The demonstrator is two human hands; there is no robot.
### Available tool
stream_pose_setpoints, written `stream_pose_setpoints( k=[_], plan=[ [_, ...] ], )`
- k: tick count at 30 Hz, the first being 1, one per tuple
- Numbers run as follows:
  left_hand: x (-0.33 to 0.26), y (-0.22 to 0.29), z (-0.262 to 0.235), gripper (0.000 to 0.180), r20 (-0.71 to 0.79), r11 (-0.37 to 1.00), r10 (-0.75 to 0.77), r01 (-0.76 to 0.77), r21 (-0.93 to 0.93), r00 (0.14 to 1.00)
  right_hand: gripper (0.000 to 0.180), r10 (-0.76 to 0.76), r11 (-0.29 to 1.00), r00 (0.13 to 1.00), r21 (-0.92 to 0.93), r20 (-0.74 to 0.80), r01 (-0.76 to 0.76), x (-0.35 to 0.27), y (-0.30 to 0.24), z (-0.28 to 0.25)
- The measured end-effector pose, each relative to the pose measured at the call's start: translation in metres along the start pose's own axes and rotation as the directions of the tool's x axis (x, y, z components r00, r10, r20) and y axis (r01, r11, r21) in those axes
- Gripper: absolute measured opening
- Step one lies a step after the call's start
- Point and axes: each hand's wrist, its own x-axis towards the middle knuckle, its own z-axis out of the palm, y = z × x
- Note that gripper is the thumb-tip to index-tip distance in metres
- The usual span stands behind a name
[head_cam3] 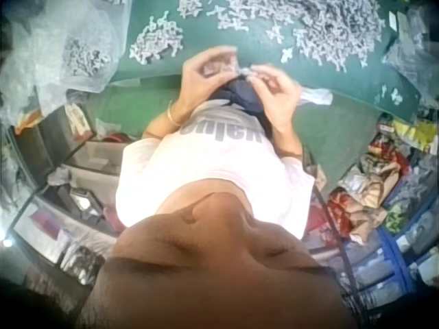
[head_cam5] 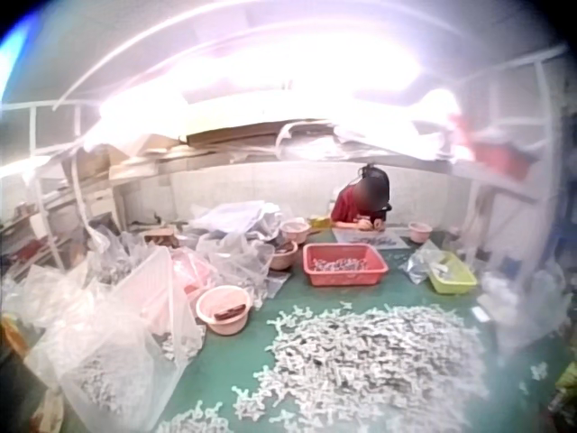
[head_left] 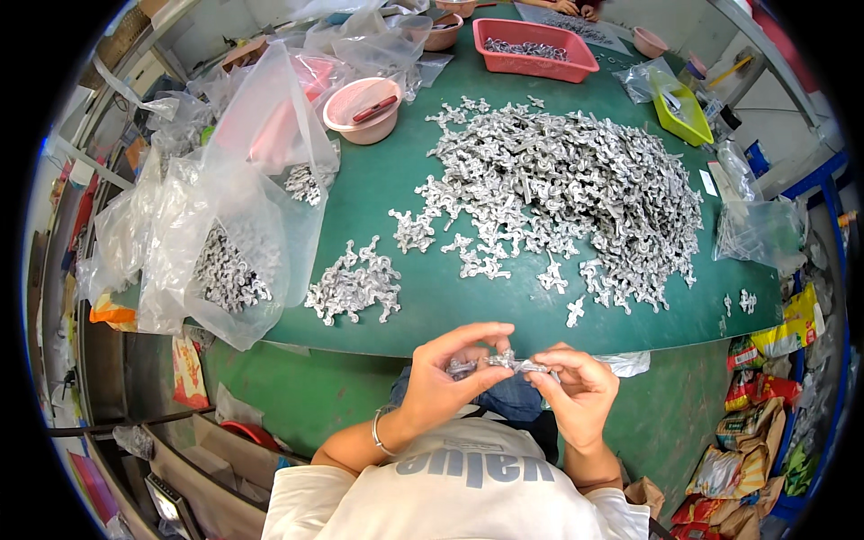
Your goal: The person assembles small metal cross components by hand at a workbench, picking individual pieces from a large pile and fitting them together.
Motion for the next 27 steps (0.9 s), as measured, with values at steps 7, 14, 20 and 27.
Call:
stream_pose_setpoints(
  k=[7,14,20,27],
  plan=[
    [-0.010,0.007,0.002,0.040,0.027,0.999,0.001,-0.002,0.033,1.000,0.023,-0.031,0.999,0.999,-0.023,0.028,0.031,-0.009,-0.010,0.002],
    [-0.016,0.012,0.005,0.037,0.029,1.000,0.002,-0.002,0.005,1.000,0.019,-0.025,1.000,1.000,0.015,0.010,0.025,-0.016,-0.017,0.006],
    [-0.017,0.019,0.004,0.028,0.035,0.993,-0.117,0.116,0.015,0.993,0.019,-0.014,0.997,1.000,0.076,0.014,0.013,-0.019,-0.018,0.007],
    [-0.017,0.013,0.004,0.026,0.068,0.996,-0.025,0.031,-0.084,0.997,0.020,-0.045,0.995,0.999,0.095,0.015,0.043,-0.021,-0.019,0.008]
  ],
)
